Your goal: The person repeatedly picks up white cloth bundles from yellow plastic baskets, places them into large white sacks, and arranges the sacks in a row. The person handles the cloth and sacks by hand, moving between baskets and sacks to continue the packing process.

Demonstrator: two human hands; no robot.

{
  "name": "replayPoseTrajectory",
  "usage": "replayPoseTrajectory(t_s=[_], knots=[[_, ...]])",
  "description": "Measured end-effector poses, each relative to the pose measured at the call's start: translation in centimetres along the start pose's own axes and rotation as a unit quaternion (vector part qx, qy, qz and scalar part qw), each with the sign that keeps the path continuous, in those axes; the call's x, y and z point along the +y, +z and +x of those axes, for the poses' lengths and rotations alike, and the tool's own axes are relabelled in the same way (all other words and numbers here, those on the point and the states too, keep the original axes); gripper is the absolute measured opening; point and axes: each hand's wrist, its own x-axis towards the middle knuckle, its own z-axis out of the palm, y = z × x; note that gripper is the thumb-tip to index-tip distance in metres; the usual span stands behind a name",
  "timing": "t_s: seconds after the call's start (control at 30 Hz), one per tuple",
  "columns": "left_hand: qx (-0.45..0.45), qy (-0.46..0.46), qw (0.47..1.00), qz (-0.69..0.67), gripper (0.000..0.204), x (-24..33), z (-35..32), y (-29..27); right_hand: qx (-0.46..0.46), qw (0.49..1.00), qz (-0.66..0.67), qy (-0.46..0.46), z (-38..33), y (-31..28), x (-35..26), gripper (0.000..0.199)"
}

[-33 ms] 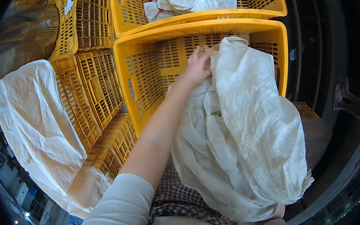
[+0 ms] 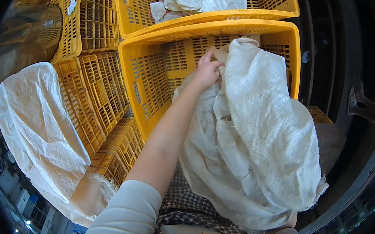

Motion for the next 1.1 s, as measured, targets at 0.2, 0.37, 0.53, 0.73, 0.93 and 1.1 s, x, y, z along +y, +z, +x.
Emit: replayPoseTrajectory(t_s=[0.2, 0.37, 0.53, 0.73, 0.93, 1.1], knots=[[0.257, -0.149, 0.871, -0.392, 0.024, -7.8, -4.2, -6.8, 0.248, 0.891, -0.364, 0.113, 1.3, -5.2, -4.9, 0.066], [0.057, -0.05, 0.992, 0.099, 0.026, -12.0, -16.5, -19.7, 0.375, 0.72, -0.573, 0.109, 4.1, -16.2, -4.2, 0.031], [-0.038, -0.034, 0.936, 0.35, 0.036, -15.0, -20.2, -25.7, 0.354, 0.715, -0.6, 0.061, 11.5, -18.4, -4.6, 0.026], [0.14, -0.483, 0.81, -0.303, 0.024, -25.7, -12.1, -26.7, 0.283, 0.806, -0.517, 0.059, 23.8, -15.2, -5.3, 0.029], [0.301, -0.246, 0.733, -0.558, 0.042, -27.5, -1.9, -21.3, 0.317, 0.704, -0.63, 0.083, 33.7, -18.1, -3.0, 0.03], [0.2, -0.307, 0.817, -0.446, 0.046, -25.6, 0.4, -16.3, 0.331, 0.768, -0.497, 0.234, 36.1, -20.1, -3.2, 0.038]])
